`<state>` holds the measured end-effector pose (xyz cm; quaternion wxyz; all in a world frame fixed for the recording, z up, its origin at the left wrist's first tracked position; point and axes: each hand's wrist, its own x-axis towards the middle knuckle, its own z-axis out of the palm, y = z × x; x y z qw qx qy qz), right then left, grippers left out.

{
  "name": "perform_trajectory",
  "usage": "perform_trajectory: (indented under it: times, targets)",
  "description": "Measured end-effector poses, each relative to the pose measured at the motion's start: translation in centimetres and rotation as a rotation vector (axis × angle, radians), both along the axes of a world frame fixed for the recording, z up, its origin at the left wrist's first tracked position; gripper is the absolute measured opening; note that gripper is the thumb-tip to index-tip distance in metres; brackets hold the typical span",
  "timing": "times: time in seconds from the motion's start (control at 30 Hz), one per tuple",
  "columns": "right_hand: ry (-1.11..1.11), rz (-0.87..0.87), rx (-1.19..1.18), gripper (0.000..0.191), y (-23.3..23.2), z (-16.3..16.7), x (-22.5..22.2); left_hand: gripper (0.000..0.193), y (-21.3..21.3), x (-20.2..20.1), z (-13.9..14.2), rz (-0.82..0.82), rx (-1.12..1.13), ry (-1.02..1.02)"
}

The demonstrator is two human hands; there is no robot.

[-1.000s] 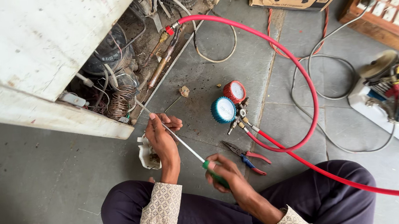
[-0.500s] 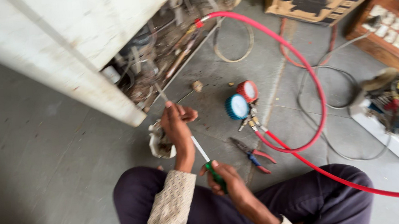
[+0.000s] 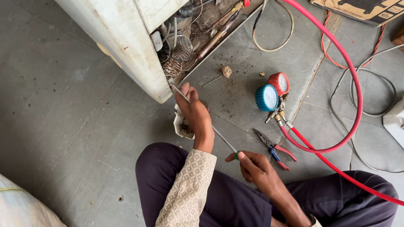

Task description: The person sits on the floor next to a refrigerator with its compressor compartment exposed and services the refrigeration system. They use pliers on the gauge manifold fittings, then use a long green-handled screwdriver to work on components inside the compartment, adjusting the red and blue manifold gauges and hoses connected to the unit.

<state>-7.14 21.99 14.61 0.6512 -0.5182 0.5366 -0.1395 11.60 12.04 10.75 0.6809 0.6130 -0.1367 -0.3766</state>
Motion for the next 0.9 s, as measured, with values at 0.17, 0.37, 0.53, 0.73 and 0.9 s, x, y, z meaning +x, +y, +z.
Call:
perform_trajectory:
  times: [0.17, 0.37, 0.53, 0.73, 0.9]
  targets:
    - [0.002, -0.017, 0.013, 0.054, -0.2, -0.7, 0.4, 0.052, -0.3, 0.1, -1.2, 0.013, 0.036, 0.027]
    - [-0.001, -0.031, -0.005, 0.056, 0.1, -1.4, 0.9, 0.055, -0.4, 0.4, -1.1, -0.018, 0.065, 0.046]
    - [0.015, -0.02, -0.007, 0.057, 0.0, -1.5, 0.9, 0.057, -0.2, 0.5, -0.5, -0.037, 0.092, 0.091]
    - [-0.016, -0.022, 0.009, 0.056, -0.2, -1.6, 0.6, 0.051, -0.3, 0.4, -0.4, -0.023, 0.071, 0.141]
    - [0.022, -0.014, -0.018, 0.056, -0.1, -1.6, 0.7, 0.046, -0.2, 0.4, -0.4, -0.017, 0.067, 0.17]
